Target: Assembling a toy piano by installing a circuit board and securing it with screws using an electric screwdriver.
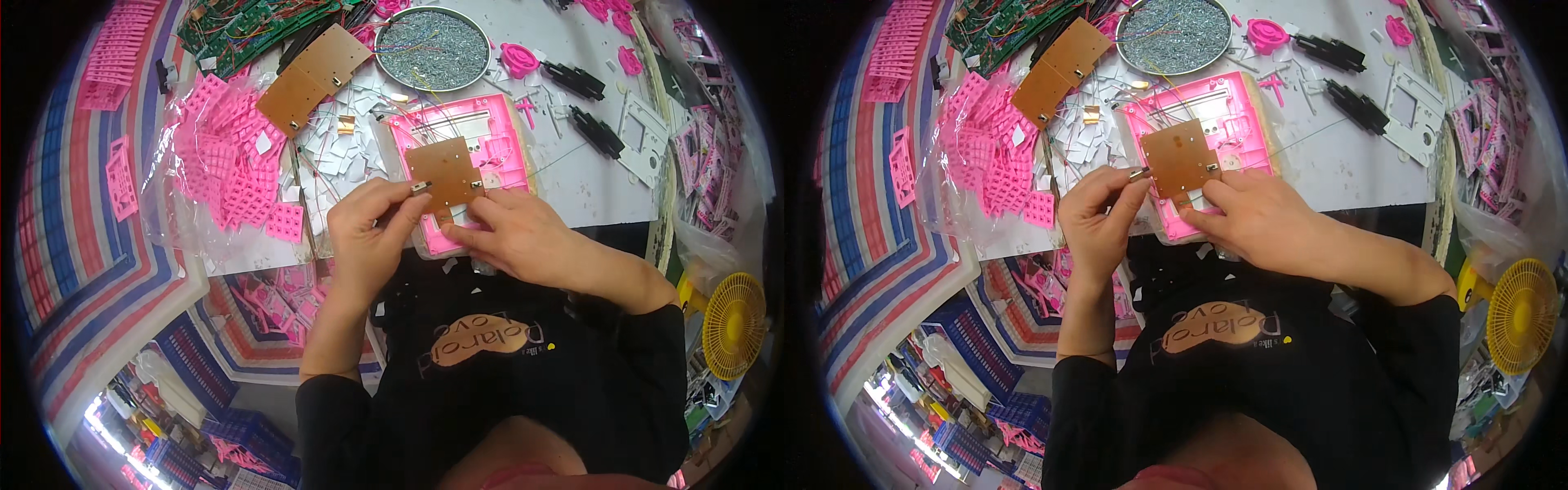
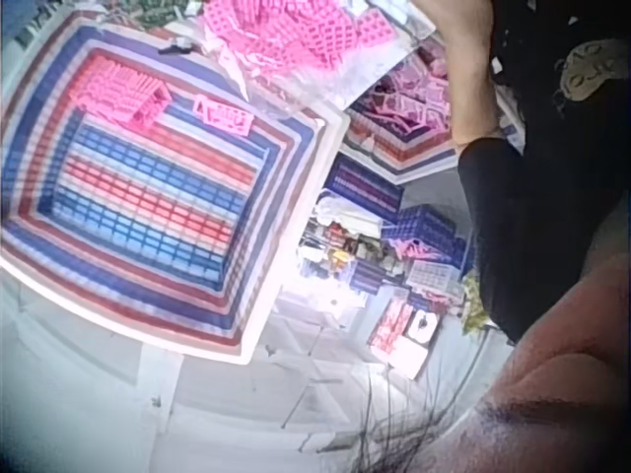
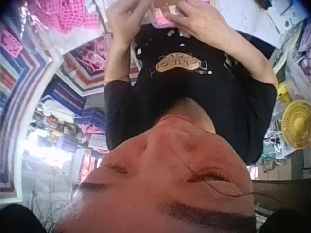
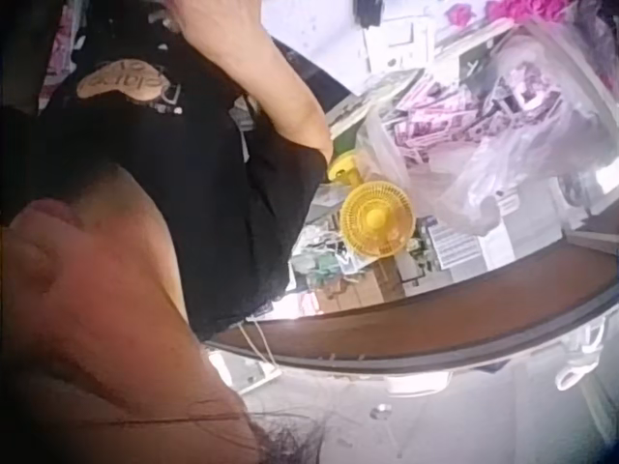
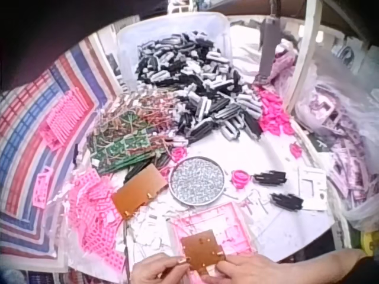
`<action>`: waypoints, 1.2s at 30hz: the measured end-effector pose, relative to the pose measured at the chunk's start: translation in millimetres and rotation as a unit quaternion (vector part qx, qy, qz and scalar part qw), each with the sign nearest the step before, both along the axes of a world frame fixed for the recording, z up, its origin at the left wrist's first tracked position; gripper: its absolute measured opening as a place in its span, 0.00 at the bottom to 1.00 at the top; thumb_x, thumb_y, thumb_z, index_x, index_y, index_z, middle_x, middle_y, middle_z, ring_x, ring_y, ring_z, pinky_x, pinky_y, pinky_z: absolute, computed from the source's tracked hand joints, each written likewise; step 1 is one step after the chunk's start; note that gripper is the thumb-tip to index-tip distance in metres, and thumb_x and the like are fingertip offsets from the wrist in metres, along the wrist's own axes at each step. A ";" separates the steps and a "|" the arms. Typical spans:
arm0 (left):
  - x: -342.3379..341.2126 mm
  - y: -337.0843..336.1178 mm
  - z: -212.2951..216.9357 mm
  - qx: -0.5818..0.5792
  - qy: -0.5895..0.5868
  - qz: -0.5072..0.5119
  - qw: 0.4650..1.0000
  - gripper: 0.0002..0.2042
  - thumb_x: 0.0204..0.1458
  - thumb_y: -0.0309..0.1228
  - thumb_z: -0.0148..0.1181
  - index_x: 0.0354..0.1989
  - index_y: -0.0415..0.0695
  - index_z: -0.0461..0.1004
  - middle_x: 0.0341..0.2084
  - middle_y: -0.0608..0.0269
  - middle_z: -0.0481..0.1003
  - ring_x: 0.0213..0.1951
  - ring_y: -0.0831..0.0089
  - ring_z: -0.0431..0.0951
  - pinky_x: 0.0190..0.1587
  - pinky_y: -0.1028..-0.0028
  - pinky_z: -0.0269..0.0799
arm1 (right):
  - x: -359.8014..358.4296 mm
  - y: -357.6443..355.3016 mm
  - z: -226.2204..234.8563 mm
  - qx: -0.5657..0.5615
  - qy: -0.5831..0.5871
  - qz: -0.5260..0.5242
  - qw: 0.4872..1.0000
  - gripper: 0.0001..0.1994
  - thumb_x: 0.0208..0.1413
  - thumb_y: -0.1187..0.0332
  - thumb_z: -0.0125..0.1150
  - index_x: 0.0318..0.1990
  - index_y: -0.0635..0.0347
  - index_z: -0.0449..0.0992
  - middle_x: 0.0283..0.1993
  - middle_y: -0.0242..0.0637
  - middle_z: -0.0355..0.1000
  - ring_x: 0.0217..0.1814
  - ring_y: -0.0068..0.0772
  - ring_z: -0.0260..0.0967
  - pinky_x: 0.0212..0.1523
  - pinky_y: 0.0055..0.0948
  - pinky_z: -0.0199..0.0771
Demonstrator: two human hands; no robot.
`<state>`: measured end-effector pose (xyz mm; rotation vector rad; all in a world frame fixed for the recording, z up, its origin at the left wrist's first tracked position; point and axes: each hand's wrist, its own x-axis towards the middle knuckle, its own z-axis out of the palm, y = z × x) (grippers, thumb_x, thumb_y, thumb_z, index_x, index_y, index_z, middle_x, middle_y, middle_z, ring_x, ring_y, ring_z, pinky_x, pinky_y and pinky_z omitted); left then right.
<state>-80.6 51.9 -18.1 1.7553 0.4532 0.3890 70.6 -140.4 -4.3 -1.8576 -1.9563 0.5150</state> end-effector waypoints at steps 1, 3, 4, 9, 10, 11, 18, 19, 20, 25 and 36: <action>-0.3 0.5 -1.0 0.067 -0.030 -0.008 0.997 0.06 0.55 0.21 0.68 0.40 0.37 0.83 0.34 0.60 0.80 0.32 0.80 0.77 0.32 0.78 0.72 | 2.8 -1.9 -3.2 0.005 0.018 -0.007 1.000 0.27 0.50 0.65 0.70 0.61 0.53 0.75 0.38 0.34 0.67 0.42 0.38 0.68 0.38 0.38 0.69; -0.7 -9.0 7.6 0.105 -0.003 0.007 0.994 0.06 0.53 0.21 0.68 0.40 0.38 0.81 0.33 0.61 0.79 0.30 0.79 0.76 0.29 0.77 0.70 | 7.1 -3.2 -9.6 0.016 0.053 -0.021 0.998 0.26 0.50 0.66 0.70 0.60 0.54 0.75 0.38 0.35 0.67 0.41 0.39 0.69 0.38 0.39 0.70; 0.1 -12.4 7.8 0.118 -0.015 0.004 0.993 0.06 0.54 0.20 0.67 0.40 0.38 0.81 0.33 0.61 0.79 0.30 0.79 0.75 0.28 0.78 0.68 | 2.9 -1.4 -10.0 0.030 0.032 -0.042 0.998 0.24 0.51 0.67 0.69 0.57 0.55 0.76 0.36 0.35 0.67 0.40 0.40 0.69 0.37 0.39 0.70; -3.9 -24.5 19.0 0.196 0.051 -0.054 0.978 0.06 0.56 0.22 0.65 0.41 0.39 0.80 0.30 0.59 0.79 0.24 0.75 0.75 0.27 0.77 0.68 | -7.9 2.7 -3.9 0.056 -0.017 -0.072 0.996 0.16 0.53 0.68 0.66 0.51 0.56 0.80 0.33 0.36 0.69 0.36 0.42 0.71 0.35 0.39 0.73; -2.3 -25.5 21.7 0.217 0.055 -0.066 0.972 0.05 0.55 0.25 0.65 0.39 0.43 0.78 0.30 0.58 0.79 0.30 0.58 0.81 0.31 0.66 0.75 | -3.3 -0.4 -2.4 0.061 0.019 -0.071 0.995 0.16 0.53 0.69 0.66 0.51 0.56 0.80 0.34 0.37 0.70 0.38 0.43 0.72 0.36 0.39 0.74; -1.4 -26.9 22.6 0.217 0.052 -0.076 0.972 0.05 0.55 0.25 0.65 0.39 0.43 0.78 0.30 0.58 0.79 0.29 0.58 0.80 0.30 0.66 0.74 | 4.4 -4.6 -1.0 0.066 0.054 -0.068 0.994 0.16 0.52 0.69 0.67 0.50 0.56 0.80 0.35 0.37 0.71 0.39 0.43 0.72 0.37 0.40 0.74; 18.7 -33.8 25.0 0.247 0.035 -0.158 0.955 0.05 0.55 0.26 0.65 0.38 0.43 0.77 0.27 0.58 0.77 0.28 0.59 0.80 0.29 0.65 0.74 | 27.2 -5.3 19.2 0.127 0.135 -0.105 0.977 0.18 0.48 0.71 0.71 0.49 0.57 0.79 0.41 0.39 0.76 0.41 0.44 0.74 0.40 0.38 0.77; 23.1 -34.3 25.9 0.254 0.030 -0.166 0.953 0.04 0.55 0.26 0.64 0.38 0.42 0.77 0.26 0.58 0.78 0.27 0.60 0.80 0.29 0.66 0.74 | 26.6 -6.9 17.4 0.117 0.139 -0.102 0.978 0.18 0.49 0.71 0.71 0.50 0.58 0.79 0.40 0.38 0.76 0.41 0.44 0.74 0.40 0.38 0.77; 27.2 -33.7 29.2 0.175 0.055 -0.177 0.967 0.04 0.56 0.26 0.64 0.38 0.41 0.78 0.26 0.57 0.78 0.26 0.61 0.80 0.29 0.67 0.73 | 26.8 -7.7 15.5 0.142 0.147 -0.093 0.974 0.17 0.49 0.70 0.71 0.48 0.58 0.79 0.39 0.37 0.76 0.40 0.42 0.74 0.37 0.37 0.77; 45.2 -25.6 33.7 -0.162 0.184 -0.242 0.939 0.07 0.58 0.28 0.63 0.38 0.36 0.79 0.22 0.54 0.78 0.23 0.63 0.79 0.29 0.68 0.73 | 34.0 -19.6 13.7 0.236 0.012 -0.080 0.968 0.14 0.44 0.73 0.70 0.42 0.61 0.80 0.38 0.35 0.76 0.39 0.39 0.74 0.32 0.33 0.76; 20.5 -67.6 -15.9 0.326 -0.015 -0.198 0.924 0.08 0.49 0.27 0.69 0.37 0.46 0.78 0.32 0.62 0.76 0.33 0.60 0.78 0.33 0.65 0.74 | 8.3 -53.1 11.6 0.058 -0.121 -0.120 0.984 0.08 0.41 0.70 0.62 0.31 0.57 0.76 0.34 0.31 0.69 0.41 0.35 0.70 0.30 0.30 0.75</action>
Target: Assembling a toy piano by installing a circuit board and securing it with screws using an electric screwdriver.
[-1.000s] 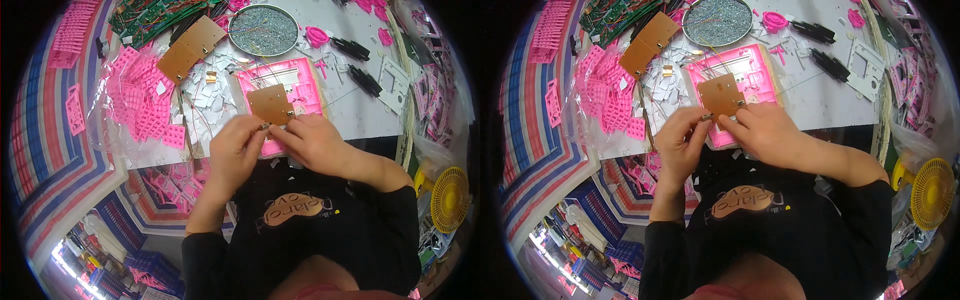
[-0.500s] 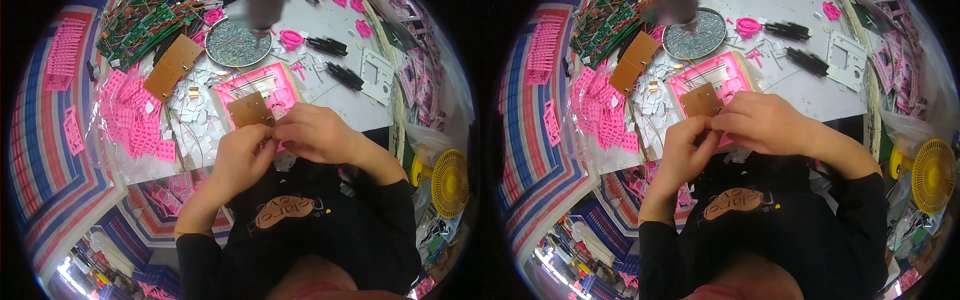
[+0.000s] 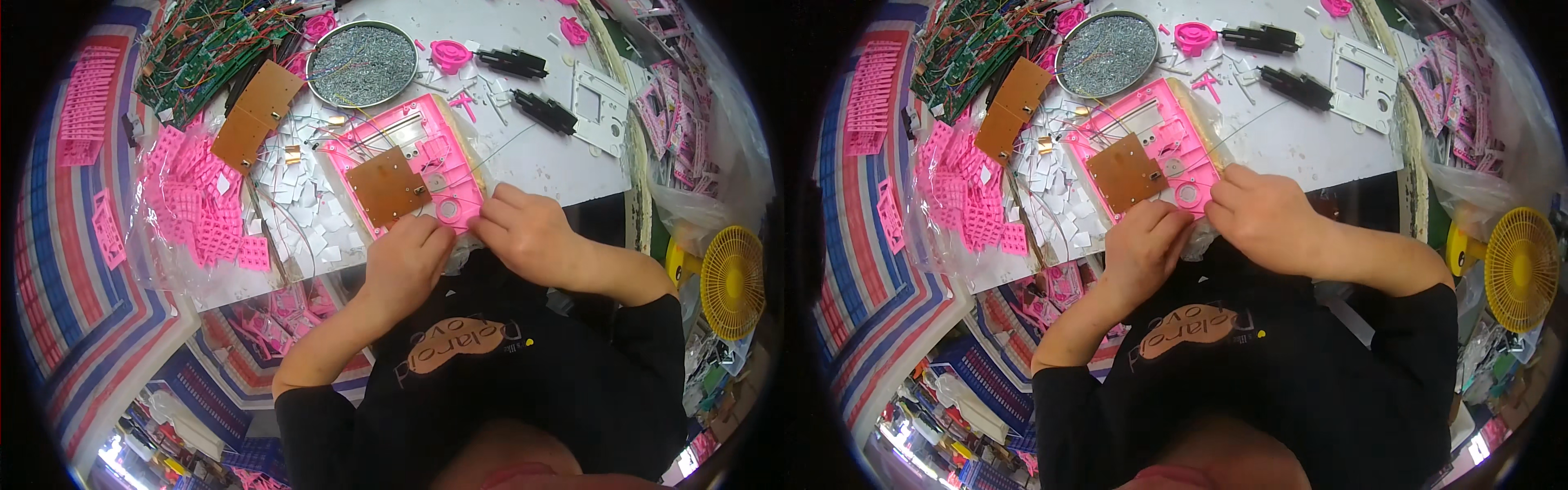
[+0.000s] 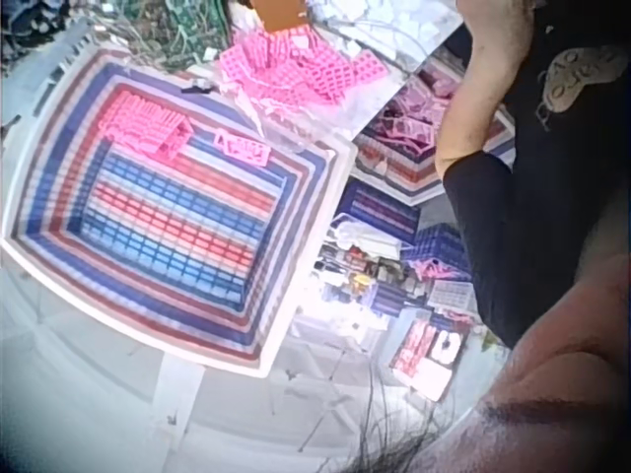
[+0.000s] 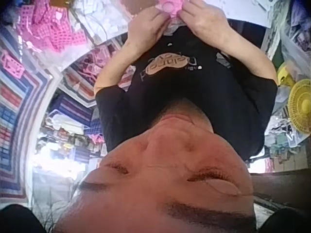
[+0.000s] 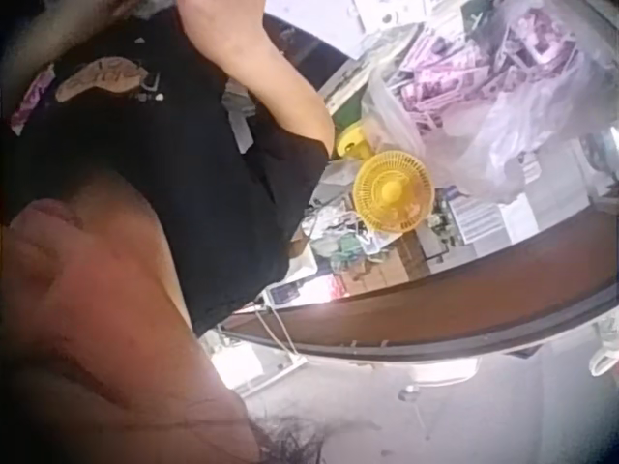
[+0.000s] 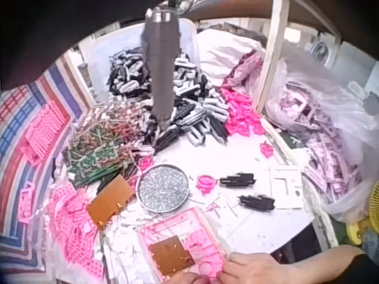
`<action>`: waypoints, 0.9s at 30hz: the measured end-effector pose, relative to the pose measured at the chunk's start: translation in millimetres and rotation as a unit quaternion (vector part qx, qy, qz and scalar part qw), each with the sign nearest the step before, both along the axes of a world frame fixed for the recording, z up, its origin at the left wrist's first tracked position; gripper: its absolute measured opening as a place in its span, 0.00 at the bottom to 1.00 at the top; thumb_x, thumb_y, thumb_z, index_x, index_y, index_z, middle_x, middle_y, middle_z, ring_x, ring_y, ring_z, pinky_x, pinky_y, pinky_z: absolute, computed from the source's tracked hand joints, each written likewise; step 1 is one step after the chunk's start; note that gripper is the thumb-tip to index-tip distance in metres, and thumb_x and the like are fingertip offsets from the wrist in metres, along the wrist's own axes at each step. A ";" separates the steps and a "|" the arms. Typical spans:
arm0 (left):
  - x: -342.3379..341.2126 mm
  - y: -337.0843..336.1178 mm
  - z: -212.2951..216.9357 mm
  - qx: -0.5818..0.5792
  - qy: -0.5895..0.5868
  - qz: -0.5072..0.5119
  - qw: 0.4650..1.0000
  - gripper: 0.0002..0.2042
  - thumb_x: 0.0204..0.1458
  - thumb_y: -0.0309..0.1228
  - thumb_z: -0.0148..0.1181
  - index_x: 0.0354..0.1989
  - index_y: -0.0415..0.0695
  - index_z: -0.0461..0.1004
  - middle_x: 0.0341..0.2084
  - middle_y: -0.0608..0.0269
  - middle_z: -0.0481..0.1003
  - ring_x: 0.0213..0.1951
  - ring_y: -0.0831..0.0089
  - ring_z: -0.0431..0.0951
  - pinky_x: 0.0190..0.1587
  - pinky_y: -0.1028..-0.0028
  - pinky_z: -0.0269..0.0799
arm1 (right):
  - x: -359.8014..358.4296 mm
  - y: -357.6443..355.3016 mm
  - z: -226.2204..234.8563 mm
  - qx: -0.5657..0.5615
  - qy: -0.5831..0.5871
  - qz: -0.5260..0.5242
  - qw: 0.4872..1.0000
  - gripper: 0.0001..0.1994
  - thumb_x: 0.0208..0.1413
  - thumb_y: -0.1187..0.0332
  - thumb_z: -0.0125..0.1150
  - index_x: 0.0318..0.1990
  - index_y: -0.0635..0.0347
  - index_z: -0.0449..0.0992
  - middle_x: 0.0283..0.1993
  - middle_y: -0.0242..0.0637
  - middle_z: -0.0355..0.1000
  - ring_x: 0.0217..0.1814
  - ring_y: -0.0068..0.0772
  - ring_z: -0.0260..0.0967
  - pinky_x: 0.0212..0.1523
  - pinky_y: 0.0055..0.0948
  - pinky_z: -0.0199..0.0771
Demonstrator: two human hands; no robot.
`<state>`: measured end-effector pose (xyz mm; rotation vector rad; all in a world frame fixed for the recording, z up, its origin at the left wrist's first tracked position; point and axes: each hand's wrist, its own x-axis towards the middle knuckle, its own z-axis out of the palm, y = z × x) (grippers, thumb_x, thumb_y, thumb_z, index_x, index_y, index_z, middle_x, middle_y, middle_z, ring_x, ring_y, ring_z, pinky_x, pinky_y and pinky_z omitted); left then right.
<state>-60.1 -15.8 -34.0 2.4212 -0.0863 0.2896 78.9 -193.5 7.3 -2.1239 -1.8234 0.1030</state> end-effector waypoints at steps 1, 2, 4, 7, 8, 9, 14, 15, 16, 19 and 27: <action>0.3 1.2 -1.0 -0.006 0.002 -0.005 1.000 0.07 0.49 0.27 0.69 0.36 0.46 0.78 0.31 0.62 0.76 0.33 0.60 0.78 0.33 0.64 0.74 | 4.2 0.6 -1.1 -0.009 0.035 -0.006 0.999 0.07 0.42 0.70 0.62 0.31 0.57 0.76 0.34 0.31 0.70 0.41 0.35 0.70 0.30 0.30 0.75; 0.5 2.1 -0.7 -0.007 0.001 -0.005 1.000 0.07 0.49 0.27 0.69 0.36 0.46 0.78 0.30 0.62 0.75 0.33 0.60 0.78 0.33 0.64 0.74 | 10.6 2.6 -2.6 -0.017 0.069 -0.009 0.997 0.06 0.43 0.70 0.62 0.31 0.56 0.76 0.34 0.31 0.70 0.41 0.35 0.70 0.30 0.30 0.75; 0.3 3.6 0.6 -0.009 0.001 -0.007 1.000 0.07 0.50 0.27 0.69 0.35 0.46 0.78 0.29 0.62 0.75 0.32 0.60 0.78 0.32 0.64 0.73 | 20.0 8.1 -3.2 -0.024 0.131 -0.012 0.991 0.04 0.47 0.69 0.64 0.30 0.55 0.76 0.32 0.31 0.70 0.40 0.36 0.70 0.30 0.32 0.75; 0.1 5.0 1.0 -0.020 0.008 -0.009 1.000 0.06 0.50 0.27 0.68 0.35 0.46 0.78 0.29 0.62 0.74 0.32 0.60 0.77 0.32 0.64 0.73 | 24.6 8.3 -7.1 -0.039 0.073 0.091 0.992 0.05 0.48 0.68 0.66 0.30 0.55 0.76 0.32 0.31 0.70 0.39 0.37 0.71 0.30 0.34 0.75; 0.7 5.6 1.8 -0.020 0.009 -0.012 1.000 0.06 0.50 0.27 0.68 0.35 0.46 0.78 0.29 0.62 0.74 0.32 0.60 0.77 0.32 0.64 0.73 | 23.3 8.6 -7.2 -0.029 0.059 0.102 0.993 0.05 0.47 0.68 0.67 0.30 0.56 0.77 0.32 0.31 0.70 0.39 0.37 0.70 0.30 0.34 0.74; 1.7 6.2 3.1 -0.020 0.011 -0.014 1.000 0.06 0.50 0.27 0.68 0.35 0.46 0.77 0.28 0.62 0.74 0.31 0.60 0.77 0.32 0.64 0.73 | 20.5 8.3 -6.8 -0.019 0.045 0.112 0.993 0.05 0.47 0.68 0.68 0.30 0.56 0.77 0.33 0.30 0.70 0.38 0.36 0.70 0.29 0.34 0.74; -0.5 9.0 -1.2 0.003 -0.005 -0.033 0.999 0.11 0.49 0.25 0.66 0.42 0.49 0.79 0.29 0.65 0.74 0.31 0.64 0.77 0.29 0.67 0.73 | 20.6 1.1 -32.2 0.095 0.123 0.052 0.986 0.10 0.44 0.70 0.71 0.37 0.55 0.81 0.30 0.29 0.69 0.32 0.35 0.68 0.25 0.32 0.70; -2.7 8.9 -2.3 0.017 -0.010 -0.044 0.999 0.14 0.48 0.25 0.65 0.44 0.50 0.80 0.29 0.66 0.74 0.30 0.65 0.77 0.28 0.68 0.72 | 23.4 -2.8 -35.8 0.108 0.126 0.047 0.985 0.12 0.44 0.71 0.72 0.39 0.55 0.82 0.29 0.29 0.68 0.30 0.34 0.67 0.24 0.31 0.69; -3.8 8.6 -2.6 0.032 -0.016 -0.056 0.998 0.16 0.47 0.25 0.64 0.47 0.52 0.80 0.29 0.68 0.74 0.30 0.67 0.77 0.27 0.69 0.72 | 25.1 -6.8 -38.3 0.122 0.129 0.041 0.983 0.14 0.44 0.71 0.72 0.42 0.55 0.82 0.27 0.28 0.68 0.28 0.34 0.66 0.23 0.31 0.68; -3.1 7.5 -3.1 0.065 -0.022 -0.073 0.995 0.22 0.46 0.25 0.61 0.53 0.56 0.80 0.29 0.70 0.73 0.29 0.71 0.76 0.24 0.71 0.71 | 16.0 -19.6 -40.9 0.113 0.053 0.018 0.992 0.21 0.43 0.71 0.73 0.50 0.54 0.82 0.23 0.27 0.65 0.23 0.32 0.63 0.21 0.31 0.64; 0.4 10.5 -0.2 0.103 0.012 -0.119 0.987 0.23 0.49 0.28 0.57 0.57 0.56 0.76 0.30 0.69 0.70 0.30 0.72 0.76 0.25 0.72 0.72 | 3.2 -39.4 -21.1 -0.087 -0.003 0.015 0.996 0.27 0.51 0.72 0.63 0.63 0.54 0.76 0.18 0.29 0.65 0.21 0.33 0.66 0.19 0.33 0.65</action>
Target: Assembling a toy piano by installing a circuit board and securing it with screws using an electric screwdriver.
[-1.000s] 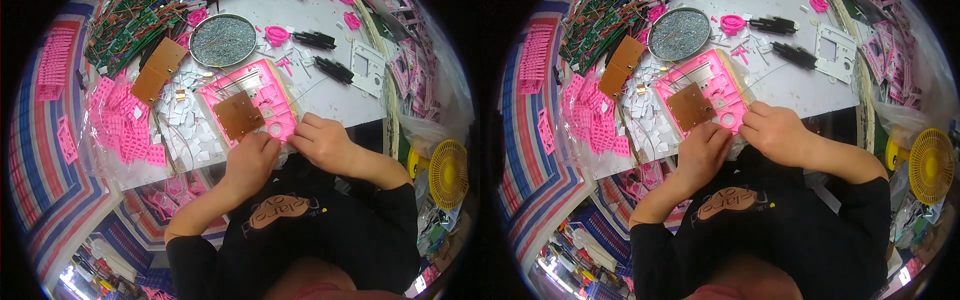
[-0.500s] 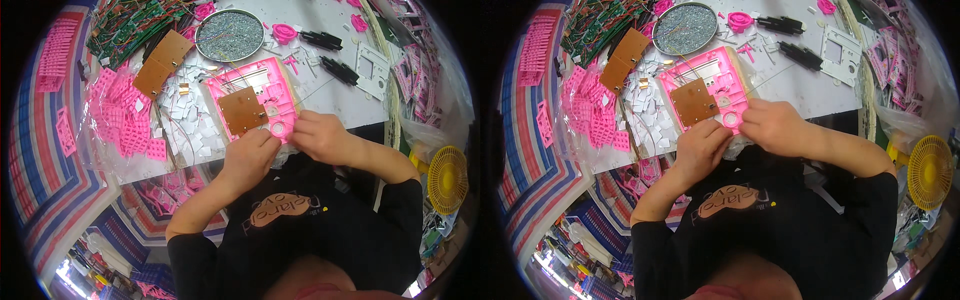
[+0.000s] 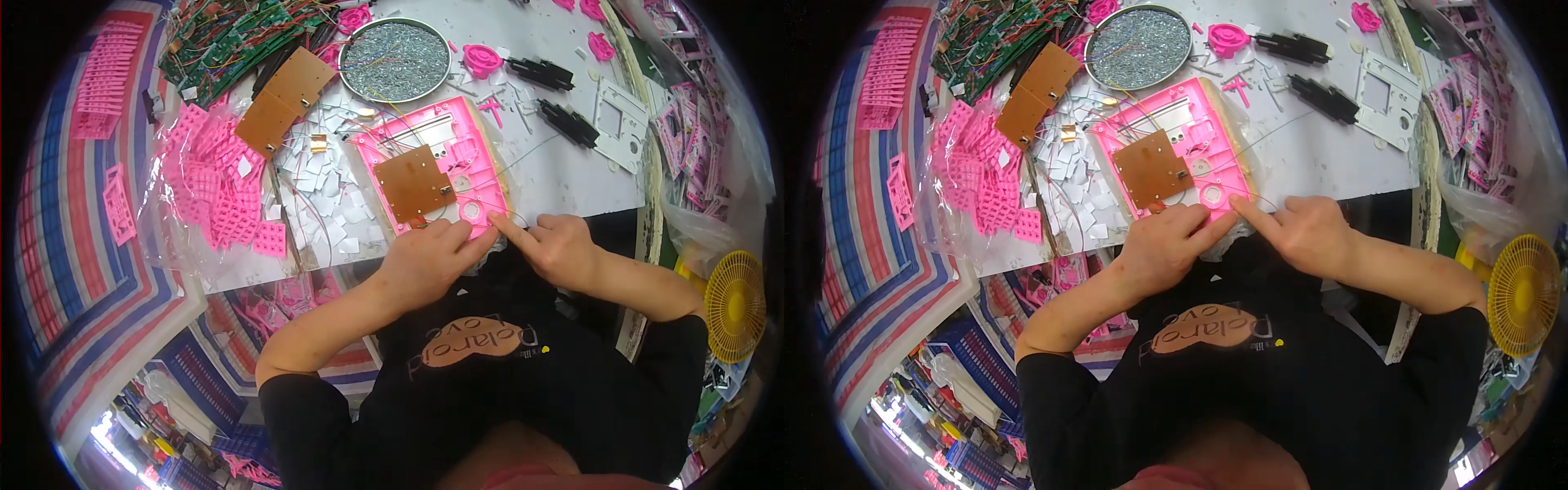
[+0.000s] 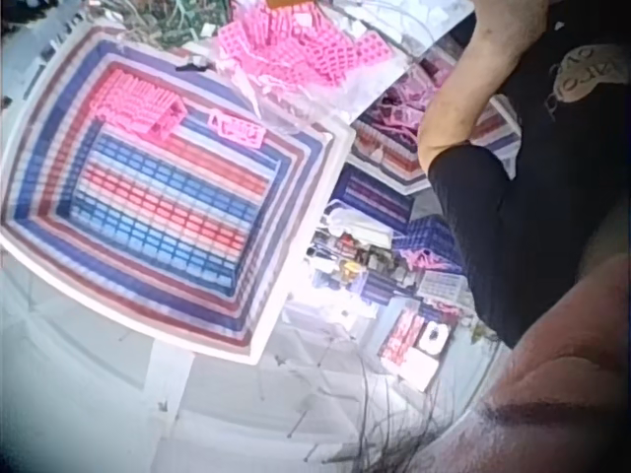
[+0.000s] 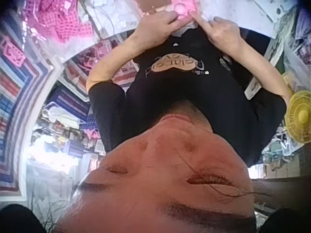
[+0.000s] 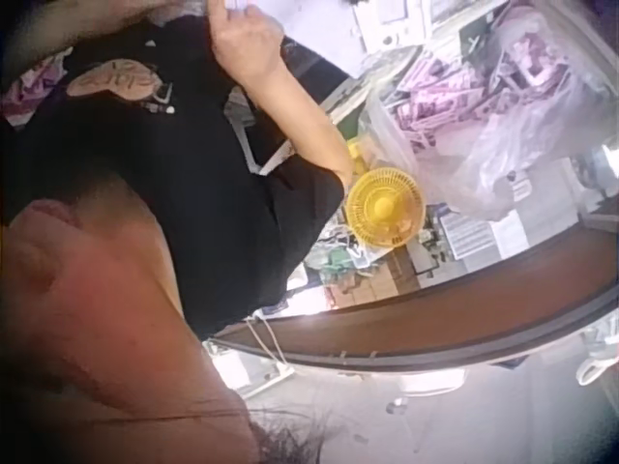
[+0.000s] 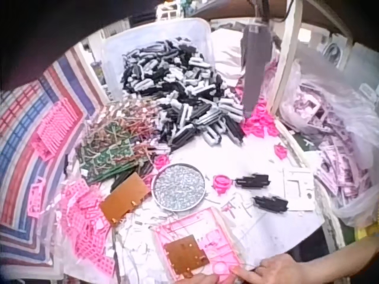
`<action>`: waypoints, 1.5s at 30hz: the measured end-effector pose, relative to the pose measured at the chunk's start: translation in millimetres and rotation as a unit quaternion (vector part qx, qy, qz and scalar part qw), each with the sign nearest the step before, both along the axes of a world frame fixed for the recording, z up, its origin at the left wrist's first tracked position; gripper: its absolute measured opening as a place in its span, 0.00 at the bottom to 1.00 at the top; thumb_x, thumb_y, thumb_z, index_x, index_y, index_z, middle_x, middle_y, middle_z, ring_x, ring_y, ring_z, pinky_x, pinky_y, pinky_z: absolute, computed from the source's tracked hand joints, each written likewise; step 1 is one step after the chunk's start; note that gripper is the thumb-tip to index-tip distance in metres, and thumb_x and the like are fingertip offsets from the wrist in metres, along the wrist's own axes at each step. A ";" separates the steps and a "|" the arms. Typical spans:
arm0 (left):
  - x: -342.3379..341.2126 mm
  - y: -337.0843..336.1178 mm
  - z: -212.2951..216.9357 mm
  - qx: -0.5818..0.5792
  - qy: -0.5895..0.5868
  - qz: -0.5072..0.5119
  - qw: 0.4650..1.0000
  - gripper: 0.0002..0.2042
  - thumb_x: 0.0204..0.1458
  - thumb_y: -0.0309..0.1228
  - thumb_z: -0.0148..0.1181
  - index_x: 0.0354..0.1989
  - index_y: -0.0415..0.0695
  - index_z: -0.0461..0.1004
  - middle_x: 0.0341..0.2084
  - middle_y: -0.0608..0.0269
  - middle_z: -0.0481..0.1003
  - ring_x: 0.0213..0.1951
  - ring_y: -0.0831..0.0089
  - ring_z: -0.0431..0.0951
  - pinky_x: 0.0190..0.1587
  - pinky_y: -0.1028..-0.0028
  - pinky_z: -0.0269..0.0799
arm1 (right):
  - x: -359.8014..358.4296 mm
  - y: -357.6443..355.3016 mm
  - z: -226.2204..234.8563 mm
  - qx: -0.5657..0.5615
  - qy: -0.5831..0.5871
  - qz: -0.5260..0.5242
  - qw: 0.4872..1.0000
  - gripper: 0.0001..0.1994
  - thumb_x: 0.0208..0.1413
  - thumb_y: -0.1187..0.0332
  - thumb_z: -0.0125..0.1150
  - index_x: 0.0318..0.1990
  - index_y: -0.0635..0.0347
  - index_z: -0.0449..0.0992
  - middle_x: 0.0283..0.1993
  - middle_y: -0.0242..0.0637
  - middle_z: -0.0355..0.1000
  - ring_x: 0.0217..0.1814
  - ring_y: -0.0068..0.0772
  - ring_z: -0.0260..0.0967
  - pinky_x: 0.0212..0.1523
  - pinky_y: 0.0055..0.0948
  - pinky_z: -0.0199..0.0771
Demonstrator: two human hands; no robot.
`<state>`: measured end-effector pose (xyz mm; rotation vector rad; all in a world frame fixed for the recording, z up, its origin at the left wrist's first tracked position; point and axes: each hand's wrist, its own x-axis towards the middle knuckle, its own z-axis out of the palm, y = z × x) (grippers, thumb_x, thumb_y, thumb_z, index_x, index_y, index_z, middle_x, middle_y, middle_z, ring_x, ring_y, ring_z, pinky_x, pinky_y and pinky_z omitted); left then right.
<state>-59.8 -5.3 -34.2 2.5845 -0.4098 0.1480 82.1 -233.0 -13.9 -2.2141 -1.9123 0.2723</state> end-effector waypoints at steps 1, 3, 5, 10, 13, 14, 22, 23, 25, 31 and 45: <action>1.0 0.7 1.3 0.005 0.004 -0.007 1.000 0.23 0.50 0.28 0.56 0.58 0.56 0.76 0.30 0.69 0.70 0.30 0.72 0.76 0.25 0.72 0.73 | 1.2 0.8 2.6 -0.022 0.005 0.005 1.000 0.27 0.53 0.71 0.62 0.63 0.53 0.75 0.18 0.31 0.66 0.21 0.34 0.67 0.19 0.34 0.66; -1.4 0.1 3.4 0.009 -0.002 0.005 1.000 0.23 0.50 0.29 0.56 0.58 0.56 0.76 0.30 0.69 0.70 0.30 0.72 0.76 0.26 0.72 0.73 | 16.9 15.1 18.8 -0.098 0.069 0.016 0.993 0.23 0.53 0.70 0.62 0.60 0.50 0.78 0.20 0.35 0.69 0.22 0.40 0.70 0.21 0.38 0.68; -1.3 0.3 2.7 0.009 0.004 0.012 1.000 0.23 0.50 0.29 0.57 0.57 0.55 0.76 0.31 0.68 0.71 0.30 0.71 0.77 0.27 0.71 0.74 | 41.4 39.4 35.8 -0.143 0.168 0.024 0.975 0.16 0.55 0.68 0.61 0.52 0.50 0.81 0.24 0.42 0.74 0.25 0.49 0.75 0.25 0.45 0.72; 3.1 10.1 7.6 -0.161 0.035 0.027 0.986 0.16 0.53 0.24 0.61 0.52 0.49 0.78 0.34 0.62 0.75 0.32 0.67 0.79 0.30 0.67 0.74 | 55.0 137.5 15.6 0.069 0.144 -0.132 0.978 0.11 0.53 0.65 0.64 0.42 0.58 0.81 0.27 0.46 0.76 0.30 0.52 0.76 0.32 0.46 0.75; 9.6 42.8 10.8 -0.198 -0.010 0.196 0.960 0.10 0.55 0.22 0.61 0.44 0.43 0.80 0.31 0.57 0.76 0.31 0.64 0.78 0.32 0.66 0.73 | 59.9 169.0 6.3 0.051 0.210 -0.118 0.969 0.09 0.53 0.66 0.64 0.37 0.62 0.79 0.27 0.45 0.77 0.30 0.48 0.77 0.33 0.42 0.75; 17.4 54.0 14.9 -0.170 -0.045 0.277 0.945 0.05 0.53 0.24 0.62 0.38 0.42 0.78 0.27 0.56 0.77 0.29 0.56 0.78 0.33 0.62 0.74 | 59.3 176.8 4.8 0.046 0.255 -0.095 0.961 0.08 0.53 0.67 0.64 0.35 0.64 0.79 0.27 0.45 0.78 0.29 0.45 0.78 0.33 0.39 0.75; 31.0 73.6 -11.4 -0.131 -0.052 0.372 0.917 0.09 0.49 0.30 0.65 0.39 0.43 0.81 0.30 0.60 0.74 0.32 0.62 0.76 0.39 0.63 0.64 | 66.0 193.1 12.6 -0.146 0.364 -0.110 0.913 0.09 0.53 0.68 0.65 0.32 0.67 0.77 0.25 0.43 0.77 0.26 0.33 0.76 0.30 0.33 0.74; 31.9 72.1 -11.8 -0.136 -0.054 0.374 0.916 0.10 0.49 0.31 0.66 0.39 0.43 0.81 0.30 0.60 0.74 0.34 0.62 0.76 0.40 0.62 0.63 | 65.7 189.5 4.8 -0.118 0.352 -0.105 0.922 0.09 0.54 0.69 0.64 0.32 0.67 0.76 0.25 0.42 0.77 0.24 0.31 0.75 0.29 0.32 0.73; 33.6 67.6 -11.4 -0.147 -0.057 0.378 0.912 0.11 0.48 0.34 0.67 0.39 0.44 0.82 0.32 0.61 0.74 0.36 0.63 0.76 0.43 0.60 0.61 | 64.6 182.0 -3.3 -0.050 0.336 -0.111 0.934 0.08 0.55 0.70 0.63 0.32 0.67 0.75 0.24 0.40 0.76 0.22 0.28 0.73 0.28 0.31 0.71; 41.6 59.6 -10.7 -0.083 -0.056 0.429 0.898 0.10 0.46 0.37 0.71 0.34 0.48 0.82 0.37 0.63 0.73 0.45 0.65 0.72 0.50 0.60 0.54 | 43.6 159.4 -3.1 0.063 0.414 -0.191 0.888 0.05 0.55 0.71 0.62 0.34 0.63 0.74 0.24 0.38 0.73 0.24 0.33 0.70 0.29 0.31 0.70; 57.5 76.6 1.1 -0.015 -0.171 0.221 0.960 0.04 0.47 0.29 0.70 0.32 0.50 0.82 0.34 0.72 0.78 0.41 0.68 0.75 0.48 0.64 0.58 | 66.9 144.3 32.0 0.297 0.010 0.036 0.954 0.17 0.43 0.72 0.68 0.45 0.55 0.79 0.40 0.36 0.74 0.44 0.45 0.72 0.43 0.40 0.76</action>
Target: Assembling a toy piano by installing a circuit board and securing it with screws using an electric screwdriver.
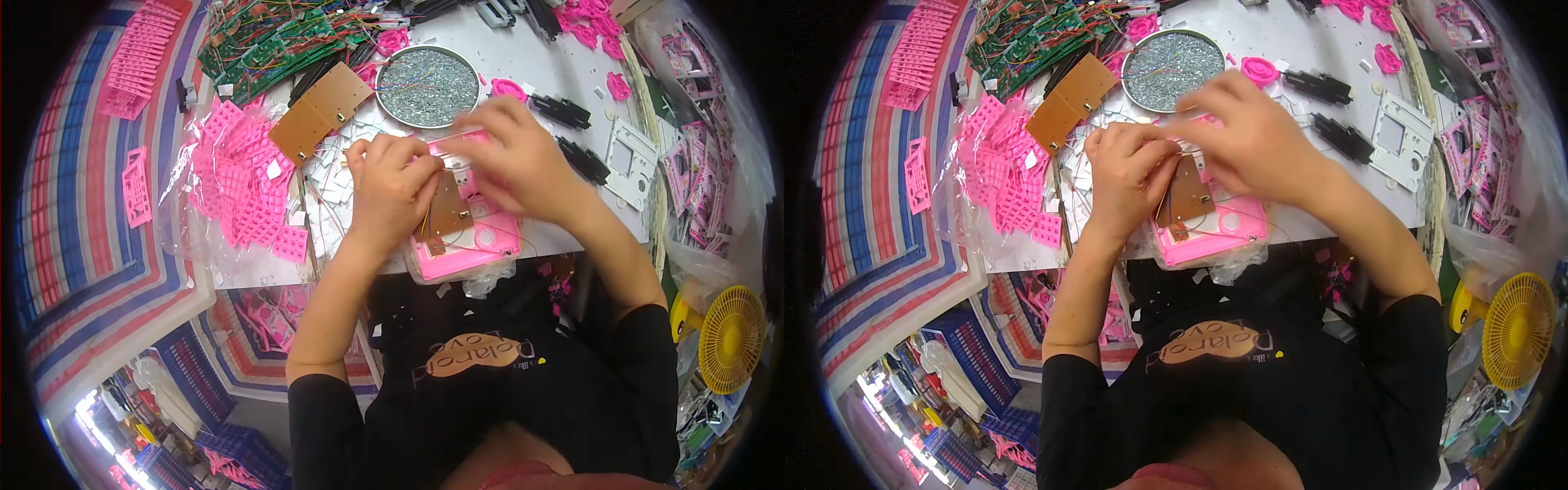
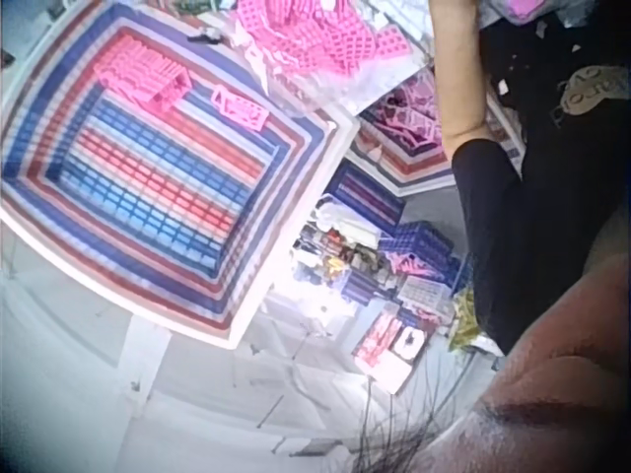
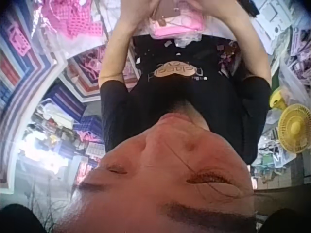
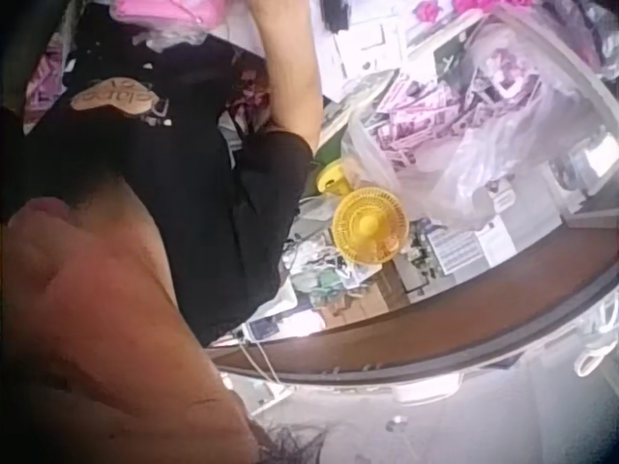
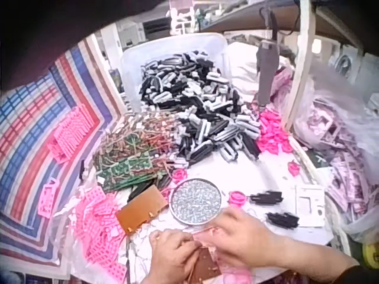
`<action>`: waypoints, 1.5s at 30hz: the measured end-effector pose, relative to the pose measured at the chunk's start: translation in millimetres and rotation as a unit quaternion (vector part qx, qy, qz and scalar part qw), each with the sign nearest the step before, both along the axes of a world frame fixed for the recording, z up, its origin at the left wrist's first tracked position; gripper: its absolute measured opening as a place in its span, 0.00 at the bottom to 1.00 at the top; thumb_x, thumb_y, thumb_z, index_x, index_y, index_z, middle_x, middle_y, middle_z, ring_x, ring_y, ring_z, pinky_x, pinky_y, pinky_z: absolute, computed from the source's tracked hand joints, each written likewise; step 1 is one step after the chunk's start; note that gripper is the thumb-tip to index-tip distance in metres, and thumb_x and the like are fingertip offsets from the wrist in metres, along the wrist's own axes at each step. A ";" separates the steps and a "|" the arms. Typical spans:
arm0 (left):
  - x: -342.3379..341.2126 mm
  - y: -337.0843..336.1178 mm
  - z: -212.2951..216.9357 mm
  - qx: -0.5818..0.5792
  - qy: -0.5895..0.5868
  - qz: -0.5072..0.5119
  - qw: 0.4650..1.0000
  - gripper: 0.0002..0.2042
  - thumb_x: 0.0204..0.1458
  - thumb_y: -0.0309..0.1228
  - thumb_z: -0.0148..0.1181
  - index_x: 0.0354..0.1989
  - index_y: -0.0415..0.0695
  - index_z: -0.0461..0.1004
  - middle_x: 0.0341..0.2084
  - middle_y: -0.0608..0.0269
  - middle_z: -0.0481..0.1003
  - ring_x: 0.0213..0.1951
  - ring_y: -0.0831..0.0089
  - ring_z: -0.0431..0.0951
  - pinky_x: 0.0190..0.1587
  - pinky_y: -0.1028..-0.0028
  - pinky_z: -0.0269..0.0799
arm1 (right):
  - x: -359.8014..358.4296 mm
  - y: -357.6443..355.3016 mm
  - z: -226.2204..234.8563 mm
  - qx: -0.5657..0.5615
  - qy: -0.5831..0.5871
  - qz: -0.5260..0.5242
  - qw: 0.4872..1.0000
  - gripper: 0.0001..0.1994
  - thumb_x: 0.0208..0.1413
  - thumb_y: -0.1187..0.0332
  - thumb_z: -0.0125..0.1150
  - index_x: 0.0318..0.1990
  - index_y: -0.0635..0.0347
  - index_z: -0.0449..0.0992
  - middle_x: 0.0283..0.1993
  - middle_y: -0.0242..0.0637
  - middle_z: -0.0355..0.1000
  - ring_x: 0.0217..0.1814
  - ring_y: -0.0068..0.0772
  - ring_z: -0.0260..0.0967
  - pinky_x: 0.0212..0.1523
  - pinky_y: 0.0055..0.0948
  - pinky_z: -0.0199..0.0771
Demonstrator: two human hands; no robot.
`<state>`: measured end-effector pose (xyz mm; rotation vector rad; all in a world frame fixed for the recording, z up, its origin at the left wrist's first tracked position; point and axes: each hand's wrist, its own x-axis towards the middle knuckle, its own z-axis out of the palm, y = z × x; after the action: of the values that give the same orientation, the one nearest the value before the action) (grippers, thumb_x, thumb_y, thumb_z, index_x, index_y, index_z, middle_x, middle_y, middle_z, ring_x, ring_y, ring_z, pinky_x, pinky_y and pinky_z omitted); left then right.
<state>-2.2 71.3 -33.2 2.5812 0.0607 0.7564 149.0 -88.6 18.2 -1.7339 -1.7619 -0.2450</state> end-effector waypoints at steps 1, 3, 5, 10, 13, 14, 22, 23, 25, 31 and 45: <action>0.6 -1.3 0.6 0.007 0.001 -0.013 1.000 0.04 0.48 0.29 0.70 0.32 0.50 0.82 0.35 0.72 0.79 0.41 0.69 0.75 0.48 0.64 0.58 | 5.4 -0.5 -7.5 -0.023 0.006 -0.004 1.000 0.16 0.43 0.72 0.68 0.43 0.56 0.78 0.39 0.36 0.74 0.43 0.45 0.72 0.42 0.40 0.76; -1.5 -1.5 0.8 -0.033 0.008 -0.019 0.999 0.05 0.49 0.28 0.69 0.35 0.50 0.83 0.35 0.72 0.79 0.42 0.69 0.76 0.49 0.65 0.57 | 11.7 -5.1 -29.2 -0.069 0.019 -0.013 0.997 0.13 0.44 0.72 0.68 0.40 0.56 0.77 0.38 0.36 0.73 0.42 0.44 0.72 0.39 0.40 0.76; -4.8 -3.7 -1.5 -0.059 0.011 -0.015 0.998 0.06 0.50 0.28 0.69 0.37 0.49 0.83 0.33 0.72 0.80 0.40 0.70 0.76 0.49 0.66 0.57 | 7.0 -10.9 -33.3 -0.112 0.023 -0.029 0.993 0.10 0.44 0.72 0.67 0.36 0.57 0.75 0.37 0.36 0.72 0.43 0.43 0.72 0.37 0.39 0.77; -8.0 -15.0 -9.6 -0.166 0.026 0.058 0.984 0.06 0.53 0.28 0.68 0.39 0.47 0.83 0.27 0.70 0.79 0.31 0.74 0.76 0.48 0.68 0.57 | -2.9 -6.8 -31.4 -0.144 0.020 -0.050 0.988 0.09 0.46 0.72 0.68 0.37 0.58 0.77 0.38 0.37 0.72 0.40 0.42 0.71 0.37 0.37 0.76; -6.9 -14.7 -6.3 -0.173 0.015 0.048 0.984 0.04 0.54 0.28 0.67 0.37 0.46 0.82 0.25 0.69 0.78 0.28 0.75 0.74 0.47 0.69 0.58 | -4.0 -0.5 -35.8 -0.137 -0.021 -0.049 0.989 0.08 0.46 0.71 0.68 0.34 0.57 0.75 0.35 0.35 0.71 0.40 0.40 0.70 0.37 0.37 0.75; -6.7 -14.5 -5.9 -0.193 0.023 0.047 0.980 0.04 0.53 0.28 0.67 0.36 0.47 0.82 0.26 0.69 0.78 0.30 0.73 0.74 0.47 0.67 0.57 | -3.0 1.4 -35.5 -0.132 -0.020 -0.048 0.990 0.08 0.45 0.71 0.68 0.33 0.57 0.75 0.35 0.35 0.71 0.40 0.40 0.69 0.37 0.37 0.74; -0.6 -14.2 -0.2 -0.098 0.042 0.046 0.993 0.04 0.48 0.31 0.68 0.29 0.47 0.79 0.28 0.70 0.75 0.37 0.69 0.72 0.49 0.64 0.56 | -24.6 2.7 -28.8 -0.239 -0.146 -0.063 0.958 0.05 0.43 0.68 0.62 0.28 0.56 0.75 0.32 0.33 0.71 0.41 0.37 0.68 0.42 0.34 0.69; -0.7 -12.9 3.0 -0.080 0.048 0.038 0.995 0.04 0.47 0.31 0.68 0.29 0.48 0.79 0.30 0.70 0.75 0.39 0.68 0.72 0.49 0.62 0.55 | -27.7 0.8 -25.6 -0.238 -0.152 -0.034 0.959 0.04 0.43 0.68 0.62 0.28 0.55 0.76 0.32 0.33 0.71 0.41 0.37 0.68 0.42 0.34 0.69; 1.0 -9.1 8.7 -0.045 0.061 0.022 0.997 0.05 0.45 0.32 0.68 0.29 0.49 0.79 0.33 0.70 0.75 0.42 0.66 0.72 0.50 0.60 0.55 | -30.5 -5.8 -17.9 -0.236 -0.164 0.023 0.957 0.04 0.44 0.67 0.61 0.28 0.54 0.77 0.32 0.32 0.71 0.41 0.35 0.68 0.44 0.34 0.69; 19.2 -5.2 16.0 0.011 0.143 -0.098 0.985 0.05 0.43 0.31 0.67 0.27 0.50 0.77 0.33 0.69 0.74 0.44 0.64 0.72 0.51 0.54 0.56 | -34.0 -32.5 -27.4 -0.145 -0.014 -0.041 0.989 0.05 0.42 0.71 0.65 0.27 0.57 0.75 0.30 0.34 0.70 0.38 0.38 0.69 0.37 0.36 0.73; 48.8 5.1 24.2 0.037 0.229 -0.115 0.966 0.06 0.48 0.29 0.65 0.28 0.39 0.78 0.30 0.53 0.76 0.35 0.50 0.78 0.40 0.56 0.74 | -34.5 -26.5 -19.3 -0.206 0.097 -0.099 0.969 0.07 0.47 0.73 0.67 0.34 0.60 0.77 0.34 0.41 0.72 0.42 0.47 0.71 0.42 0.43 0.74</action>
<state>46.5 76.4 -9.0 2.7192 -0.1269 0.0717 114.5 -115.2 -1.1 -2.1488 -1.5724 0.2192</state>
